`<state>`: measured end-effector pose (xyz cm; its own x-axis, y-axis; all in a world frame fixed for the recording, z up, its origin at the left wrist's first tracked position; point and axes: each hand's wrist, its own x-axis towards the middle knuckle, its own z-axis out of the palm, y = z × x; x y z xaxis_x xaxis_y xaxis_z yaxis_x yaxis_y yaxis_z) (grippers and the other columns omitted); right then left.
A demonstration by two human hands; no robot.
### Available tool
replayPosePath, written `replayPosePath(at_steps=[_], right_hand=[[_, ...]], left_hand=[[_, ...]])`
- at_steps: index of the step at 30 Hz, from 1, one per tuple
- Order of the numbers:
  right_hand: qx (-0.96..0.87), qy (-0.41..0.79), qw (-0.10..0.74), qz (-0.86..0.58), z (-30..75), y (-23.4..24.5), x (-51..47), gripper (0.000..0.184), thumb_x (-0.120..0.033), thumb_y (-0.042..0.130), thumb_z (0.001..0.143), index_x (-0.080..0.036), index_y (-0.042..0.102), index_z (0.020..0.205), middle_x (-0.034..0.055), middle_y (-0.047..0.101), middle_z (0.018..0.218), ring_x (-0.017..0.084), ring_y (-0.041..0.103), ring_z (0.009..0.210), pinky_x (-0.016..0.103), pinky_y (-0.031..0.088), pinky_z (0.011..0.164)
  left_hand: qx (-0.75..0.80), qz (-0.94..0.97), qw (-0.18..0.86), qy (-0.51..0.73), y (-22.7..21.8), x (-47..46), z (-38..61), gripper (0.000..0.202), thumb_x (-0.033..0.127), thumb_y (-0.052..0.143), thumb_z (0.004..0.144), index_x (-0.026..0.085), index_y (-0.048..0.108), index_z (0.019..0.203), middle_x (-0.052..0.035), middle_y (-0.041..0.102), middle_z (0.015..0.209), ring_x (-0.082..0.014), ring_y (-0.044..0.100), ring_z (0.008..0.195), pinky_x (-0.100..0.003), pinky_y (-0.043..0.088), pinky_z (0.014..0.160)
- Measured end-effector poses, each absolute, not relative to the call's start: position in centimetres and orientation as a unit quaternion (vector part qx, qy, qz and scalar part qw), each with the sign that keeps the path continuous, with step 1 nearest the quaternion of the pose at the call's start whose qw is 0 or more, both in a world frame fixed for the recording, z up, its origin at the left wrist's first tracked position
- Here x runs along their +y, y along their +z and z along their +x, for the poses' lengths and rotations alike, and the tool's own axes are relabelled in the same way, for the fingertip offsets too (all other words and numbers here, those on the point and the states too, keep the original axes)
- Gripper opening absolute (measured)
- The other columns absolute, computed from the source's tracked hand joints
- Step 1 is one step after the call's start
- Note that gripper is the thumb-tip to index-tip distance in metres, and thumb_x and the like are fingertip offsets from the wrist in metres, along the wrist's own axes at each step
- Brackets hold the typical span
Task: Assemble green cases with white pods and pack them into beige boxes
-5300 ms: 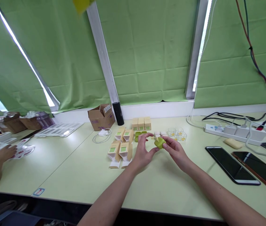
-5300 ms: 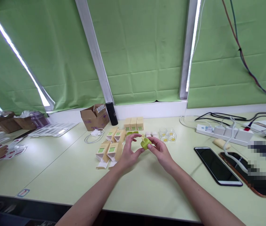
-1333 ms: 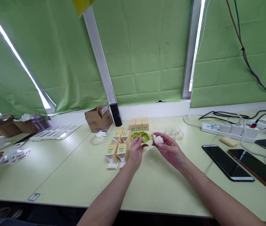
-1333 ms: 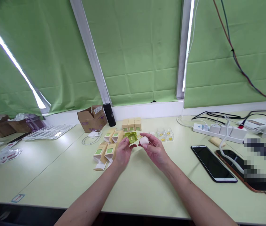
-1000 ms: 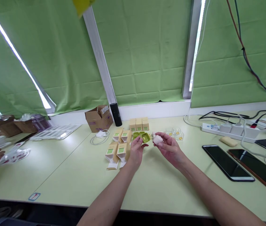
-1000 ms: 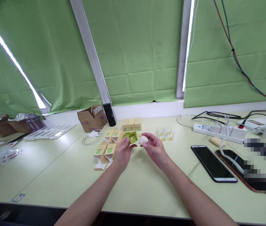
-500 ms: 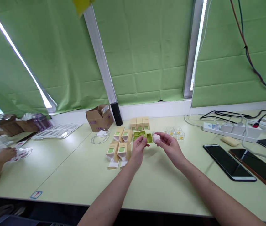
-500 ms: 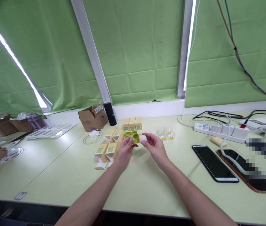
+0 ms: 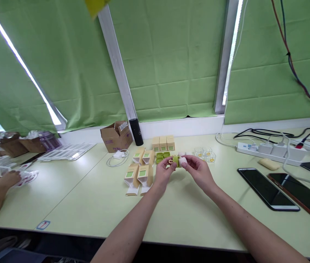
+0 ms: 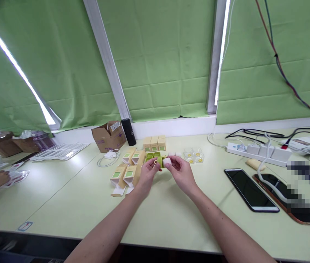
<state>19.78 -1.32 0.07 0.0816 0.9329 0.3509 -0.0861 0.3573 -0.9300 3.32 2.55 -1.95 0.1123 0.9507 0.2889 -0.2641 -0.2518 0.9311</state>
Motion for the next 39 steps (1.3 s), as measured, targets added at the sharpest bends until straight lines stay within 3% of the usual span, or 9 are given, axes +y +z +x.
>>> replayPosePath(at_steps=[9, 17, 23, 29, 39], right_hand=[[-0.537, 0.418, 0.616, -0.397, 19.7, -0.12, -1.21, 0.058, -0.064, 0.082, 0.071, -0.018, 0.074, 0.106, 0.0128, 0.078, 0.1, 0.03, 0.074, 0.097, 0.046, 0.06, 0.092], [-0.541, 0.409, 0.618, -0.398, 19.63, -0.19, -1.12, 0.055, -0.064, 0.081, 0.072, -0.019, 0.073, 0.103, 0.0106, 0.078, 0.095, 0.026, 0.072, 0.088, 0.042, 0.061, 0.084], [-0.539, 0.405, 0.625, -0.393, 19.42, -0.35, -1.19, 0.054, -0.065, 0.079, 0.073, -0.02, 0.073, 0.101, 0.0099, 0.077, 0.092, 0.026, 0.071, 0.086, 0.041, 0.06, 0.079], [-0.555, 0.393, 0.618, -0.395, 19.49, 0.01, -1.63, 0.055, -0.06, 0.076, 0.08, -0.022, 0.07, 0.12, 0.006, 0.074, 0.091, 0.022, 0.068, 0.083, 0.038, 0.057, 0.08], [-0.56, 0.373, 0.614, -0.413, 19.37, -0.18, -1.66, 0.053, -0.063, 0.073, 0.081, -0.021, 0.073, 0.113, 0.0037, 0.07, 0.078, 0.019, 0.063, 0.07, 0.033, 0.053, 0.067]], left_hand=[[0.334, 0.542, 0.51, 0.579, -1.95, 2.57, 3.37, 0.061, 0.052, 0.092, 0.064, 0.014, 0.073, 0.107, -0.0072, 0.069, 0.093, -0.0143, 0.061, 0.079, -0.028, 0.054, 0.073], [0.32, 0.546, 0.529, 0.565, -1.2, 1.82, 3.67, 0.057, 0.049, 0.095, 0.061, 0.014, 0.069, 0.1, -0.0036, 0.067, 0.088, -0.0139, 0.063, 0.08, -0.03, 0.056, 0.08], [0.318, 0.556, 0.524, 0.562, -1.68, 2.05, 3.88, 0.059, 0.051, 0.093, 0.063, 0.014, 0.067, 0.1, -0.0063, 0.069, 0.092, -0.0163, 0.064, 0.085, -0.03, 0.055, 0.078], [0.325, 0.561, 0.517, 0.559, -1.97, 2.16, 4.0, 0.057, 0.052, 0.093, 0.063, 0.015, 0.067, 0.098, -0.0069, 0.069, 0.093, -0.0181, 0.065, 0.088, -0.03, 0.055, 0.077], [0.358, 0.551, 0.515, 0.55, -1.89, 2.17, 4.0, 0.055, 0.043, 0.096, 0.058, 0.015, 0.067, 0.095, -0.0067, 0.067, 0.093, -0.0196, 0.063, 0.09, -0.031, 0.053, 0.077]])
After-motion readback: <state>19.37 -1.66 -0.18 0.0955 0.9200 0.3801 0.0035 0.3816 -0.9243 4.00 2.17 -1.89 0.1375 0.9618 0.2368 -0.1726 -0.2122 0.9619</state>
